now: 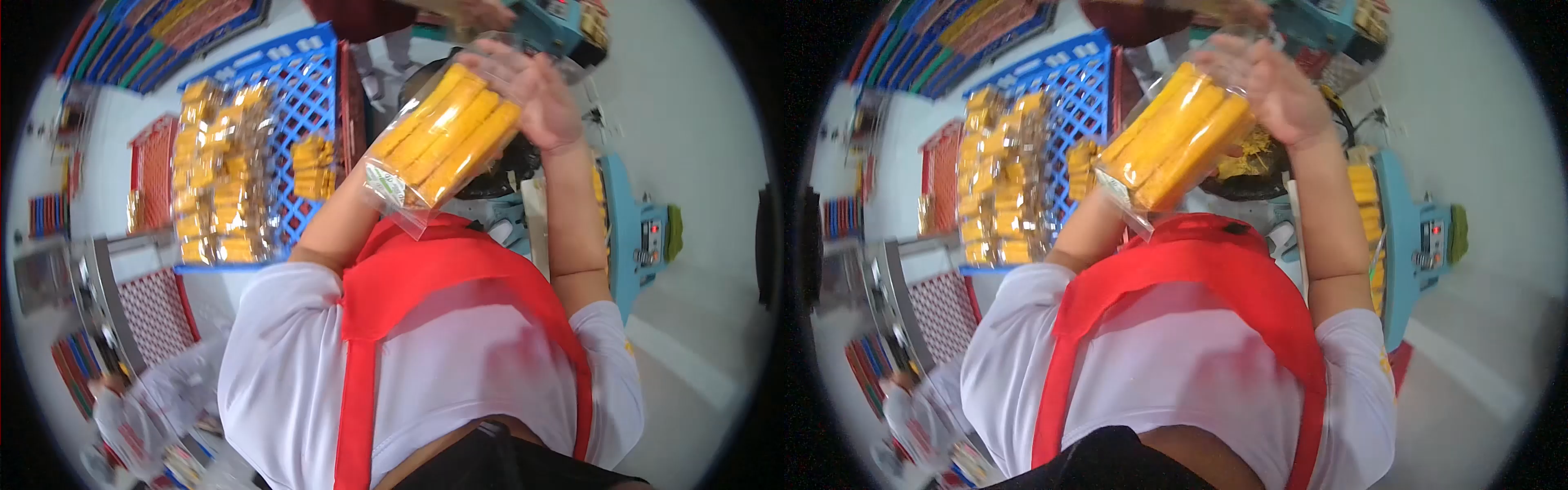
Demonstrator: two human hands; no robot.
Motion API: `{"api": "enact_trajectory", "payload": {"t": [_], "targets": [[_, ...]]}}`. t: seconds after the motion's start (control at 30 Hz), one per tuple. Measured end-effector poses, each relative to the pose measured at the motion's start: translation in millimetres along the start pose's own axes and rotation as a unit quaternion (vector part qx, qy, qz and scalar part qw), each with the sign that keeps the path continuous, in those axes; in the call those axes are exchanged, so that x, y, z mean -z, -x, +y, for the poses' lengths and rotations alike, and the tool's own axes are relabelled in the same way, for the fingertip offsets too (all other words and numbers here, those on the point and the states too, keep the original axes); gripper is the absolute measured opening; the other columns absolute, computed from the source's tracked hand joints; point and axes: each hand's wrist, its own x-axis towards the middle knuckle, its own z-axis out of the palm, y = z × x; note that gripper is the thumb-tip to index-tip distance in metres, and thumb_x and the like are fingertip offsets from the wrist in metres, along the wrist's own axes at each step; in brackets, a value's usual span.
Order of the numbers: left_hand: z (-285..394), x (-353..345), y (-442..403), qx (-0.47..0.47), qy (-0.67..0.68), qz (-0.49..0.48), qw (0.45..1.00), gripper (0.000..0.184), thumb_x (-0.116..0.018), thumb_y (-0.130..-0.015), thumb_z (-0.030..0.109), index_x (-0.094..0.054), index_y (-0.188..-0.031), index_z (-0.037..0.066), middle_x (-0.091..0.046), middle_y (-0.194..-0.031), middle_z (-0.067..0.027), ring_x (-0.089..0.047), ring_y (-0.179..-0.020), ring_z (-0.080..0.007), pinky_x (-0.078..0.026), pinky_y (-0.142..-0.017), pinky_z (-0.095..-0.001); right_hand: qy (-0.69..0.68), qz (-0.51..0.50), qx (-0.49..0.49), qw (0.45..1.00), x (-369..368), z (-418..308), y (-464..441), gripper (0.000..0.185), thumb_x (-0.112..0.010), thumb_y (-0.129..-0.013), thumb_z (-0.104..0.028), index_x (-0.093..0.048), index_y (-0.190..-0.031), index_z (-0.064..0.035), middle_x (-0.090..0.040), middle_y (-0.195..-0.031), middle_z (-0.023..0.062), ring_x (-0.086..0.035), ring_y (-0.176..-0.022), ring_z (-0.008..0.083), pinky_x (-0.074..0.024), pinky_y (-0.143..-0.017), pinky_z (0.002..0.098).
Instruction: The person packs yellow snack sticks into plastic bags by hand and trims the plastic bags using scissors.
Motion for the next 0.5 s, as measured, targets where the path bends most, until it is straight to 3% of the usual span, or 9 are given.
{"api": "enact_trajectory", "payload": {"t": [0.07, 0.13, 0.23, 0.3, 0.33, 0.37, 0.43, 0.47, 0.5], "targets": [[4.1, 18.3, 15.4, 0.01, -0.017, 0.007, 1.0, 0.04, -0.039, -0.088, 0.024, -0.038, -0.121, 0.002, -0.046, -0.12, -0.0136, -0.049, -0.106, -0.0241, -0.04, -0.09, -0.0384, -0.104, -0.021, -0.052, 0.993, 2.7, 5.3, -14.8, 0.043, -0.045, -0.084, -0.025, -0.043, -0.114, 0.0053, -0.051, -0.112, 0.0161, -0.05, -0.104, 0.02, -0.0367, -0.091, 0.0307], [1.6, 29.5, 32.9, 0.012, -0.029, 0.009, 0.999, 0.042, -0.041, -0.088, 0.026, -0.039, -0.121, 0.001, -0.046, -0.12, -0.0133, -0.05, -0.106, -0.0229, -0.04, -0.09, -0.0374, 0.087, 0.065, -0.051, 0.993, 3.7, 13.2, -30.7, 0.023, -0.053, -0.08, -0.015, -0.056, -0.095, 0.0031, -0.058, -0.09, 0.0088, -0.054, -0.085, 0.0137, -0.0411, -0.08, 0.0256], [1.3, 30.4, 52.5, -0.008, -0.086, -0.018, 0.996, 0.045, -0.047, -0.086, 0.027, -0.04, -0.12, 0.0, -0.05, -0.116, -0.0112, -0.053, -0.102, -0.0203, -0.043, -0.087, -0.0334, 0.243, -0.04, -0.101, 0.964, -20.3, 19.5, -55.8, 0.015, -0.057, -0.077, -0.011, -0.059, -0.085, 0.0022, -0.059, -0.076, 0.0055, -0.054, -0.072, 0.0103, -0.0419, -0.071, 0.0223], [3.3, 41.3, 74.4, -0.033, -0.196, 0.043, 0.979, 0.045, -0.047, -0.086, 0.029, -0.04, -0.12, 0.0, -0.051, -0.114, -0.0106, -0.053, -0.101, -0.0194, -0.042, -0.087, -0.0322, 0.309, -0.059, -0.089, 0.945, -43.7, 31.5, -70.8, 0.014, -0.057, -0.076, -0.011, -0.06, -0.082, 0.002, -0.058, -0.069, 0.0038, -0.053, -0.065, 0.0098, -0.0416, -0.064, 0.0217], [4.1, 47.0, 85.3, -0.052, -0.216, 0.134, 0.966, 0.046, -0.047, -0.086, 0.031, -0.04, -0.12, 0.0, -0.052, -0.113, -0.0099, -0.053, -0.099, -0.0181, -0.042, -0.086, -0.0314, 0.352, -0.097, -0.102, 0.926, -51.9, 36.8, -79.0, 0.014, -0.057, -0.076, -0.011, -0.06, -0.081, 0.0022, -0.058, -0.068, 0.0033, -0.053, -0.064, 0.0093, -0.0416, -0.061, 0.0219], [5.9, 61.1, 97.3, -0.064, -0.213, 0.137, 0.965, 0.046, -0.047, -0.086, 0.031, -0.04, -0.12, 0.0, -0.052, -0.113, -0.0099, -0.053, -0.099, -0.0181, -0.042, -0.086, -0.0314, 0.392, -0.136, -0.112, 0.903, -58.9, 42.4, -88.3, 0.015, -0.057, -0.076, -0.011, -0.061, -0.081, 0.0023, -0.057, -0.067, 0.0028, -0.053, -0.063, 0.0087, -0.0417, -0.059, 0.0221], [10.1, 84.5, 122.2, -0.192, -0.308, 0.24, 0.9, 0.047, -0.048, -0.085, 0.032, -0.041, -0.12, 0.002, -0.053, -0.111, -0.008, -0.052, -0.098, -0.0159, -0.042, -0.083, -0.0297, 0.466, -0.175, -0.096, 0.862, -66.7, 57.3, -114.8, 0.016, -0.055, -0.075, -0.013, -0.061, -0.081, 0.0006, -0.06, -0.065, 0.0063, -0.055, -0.058, 0.0124, -0.0421, -0.055, 0.0247], [9.1, 88.8, 136.8, -0.242, -0.333, 0.332, 0.848, 0.045, -0.049, -0.085, 0.032, -0.042, -0.12, 0.005, -0.053, -0.108, -0.0062, -0.051, -0.097, -0.014, -0.041, -0.079, -0.0273, 0.561, -0.189, -0.012, 0.806, -66.9, 68.5, -133.4, 0.016, -0.055, -0.074, -0.014, -0.062, -0.08, -0.0015, -0.06, -0.066, 0.0083, -0.055, -0.057, 0.016, -0.0423, -0.054, 0.026], [8.6, 89.1, 151.6, -0.251, -0.329, 0.339, 0.845, 0.045, -0.049, -0.085, 0.032, -0.042, -0.12, 0.005, -0.053, -0.108, -0.0062, -0.051, -0.097, -0.014, -0.041, -0.079, -0.0273, 0.643, -0.199, 0.076, 0.736, -69.3, 79.7, -151.1, 0.016, -0.054, -0.074, -0.015, -0.062, -0.08, -0.0036, -0.06, -0.067, 0.0103, -0.056, -0.056, 0.0196, -0.0424, -0.052, 0.0272]]}}
